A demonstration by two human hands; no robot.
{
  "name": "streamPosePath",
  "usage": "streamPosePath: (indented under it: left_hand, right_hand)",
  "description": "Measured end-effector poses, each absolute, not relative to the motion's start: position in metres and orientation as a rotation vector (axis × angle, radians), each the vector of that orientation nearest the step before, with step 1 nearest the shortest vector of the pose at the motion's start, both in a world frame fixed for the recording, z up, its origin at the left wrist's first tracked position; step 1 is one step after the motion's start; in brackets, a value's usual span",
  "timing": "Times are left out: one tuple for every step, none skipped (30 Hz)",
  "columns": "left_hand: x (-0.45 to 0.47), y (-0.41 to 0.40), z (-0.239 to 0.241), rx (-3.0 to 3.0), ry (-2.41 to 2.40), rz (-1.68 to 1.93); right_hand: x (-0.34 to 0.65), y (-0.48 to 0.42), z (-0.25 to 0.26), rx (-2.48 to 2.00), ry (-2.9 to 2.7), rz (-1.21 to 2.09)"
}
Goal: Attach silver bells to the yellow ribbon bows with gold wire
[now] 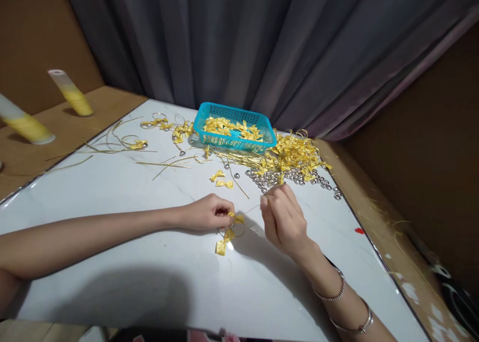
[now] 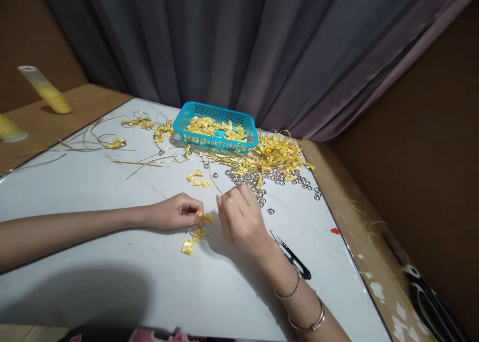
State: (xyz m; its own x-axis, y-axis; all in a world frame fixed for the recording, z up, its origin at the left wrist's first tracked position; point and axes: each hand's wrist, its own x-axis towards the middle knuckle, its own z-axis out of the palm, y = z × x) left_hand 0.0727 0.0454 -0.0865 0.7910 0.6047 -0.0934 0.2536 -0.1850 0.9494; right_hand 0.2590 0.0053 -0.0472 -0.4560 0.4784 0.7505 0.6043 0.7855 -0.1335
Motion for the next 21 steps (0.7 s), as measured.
streamPosePath:
  left_hand:
    - [0.073,0.045,-0.087,1.777,0.671,0.364]
    - [0.073,0.045,-0.088,1.782,0.673,0.37]
    - [0.073,0.045,-0.088,1.785,0.673,0.379]
    - [0.073,0.045,-0.089,1.789,0.671,0.389]
    - [0.072,0.045,-0.089,1.796,0.669,0.4]
    - [0.072,0.045,-0.089,1.807,0.669,0.41]
    - [0.072,0.045,-0.089,1.819,0.668,0.419]
    - [0.072,0.044,-0.089,1.827,0.667,0.427]
    - [0.072,0.044,-0.088,1.831,0.666,0.434]
    - [0.071,0.044,-0.088,1.829,0.664,0.441]
    - [0.071,0.043,-0.088,1.823,0.661,0.448]
    - [0.071,0.043,-0.088,1.816,0.658,0.455]
    - [0.071,0.043,-0.088,1.808,0.658,0.46]
    - [0.071,0.043,-0.087,1.799,0.658,0.462]
    - [0.071,0.043,-0.087,1.79,0.657,0.462]
    - [0.071,0.042,-0.087,1.782,0.657,0.461]
    - [0.071,0.042,-0.087,1.778,0.658,0.459]
    - [0.071,0.042,-0.087,1.778,0.659,0.456]
    - [0.071,0.042,-0.087,1.784,0.661,0.455]
    - [0.071,0.042,-0.087,1.795,0.666,0.457]
    - [0.07,0.042,-0.087,1.81,0.672,0.46]
  right_hand:
    - [0.259,0.005,-0.047,-0.847,-2.105,-0.116]
    - [0.259,0.004,-0.045,-0.917,-2.048,0.006]
    - [0.259,0.004,-0.044,-0.994,-1.966,0.187]
    - [0.259,0.003,-0.042,-1.064,-1.873,0.435]
    - [0.26,0.002,-0.04,-1.115,-1.78,0.732]
    - [0.261,0.002,-0.038,-1.141,-1.689,1.041]
    - [0.262,0.002,-0.037,-1.146,-1.607,1.318]
    - [0.263,0.002,-0.036,-1.144,-1.547,1.537]
    - [0.264,0.002,-0.036,-1.151,-1.504,1.685]
    - [0.265,0.002,-0.036,-1.176,-1.468,1.77]
    - [0.266,0.001,-0.037,-1.203,-1.439,1.808]
    - [0.267,0.001,-0.038,-1.226,-1.416,1.829]
    - [0.268,0.0,-0.039,-1.24,-1.403,1.844]
    - [0.268,-0.001,-0.04,-1.25,-1.402,1.845]
    - [0.269,-0.002,-0.041,-1.261,-1.413,1.828]
    - [0.268,-0.004,-0.041,-1.276,-1.431,1.791]
    - [0.268,-0.005,-0.042,-1.296,-1.451,1.736]
    - [0.267,-0.007,-0.042,-1.32,-1.47,1.665]
    - [0.266,-0.008,-0.043,-1.344,-1.486,1.59]
    - [0.265,-0.009,-0.044,-1.367,-1.497,1.522]
    - [0.264,-0.009,-0.045,-1.385,-1.506,1.472]
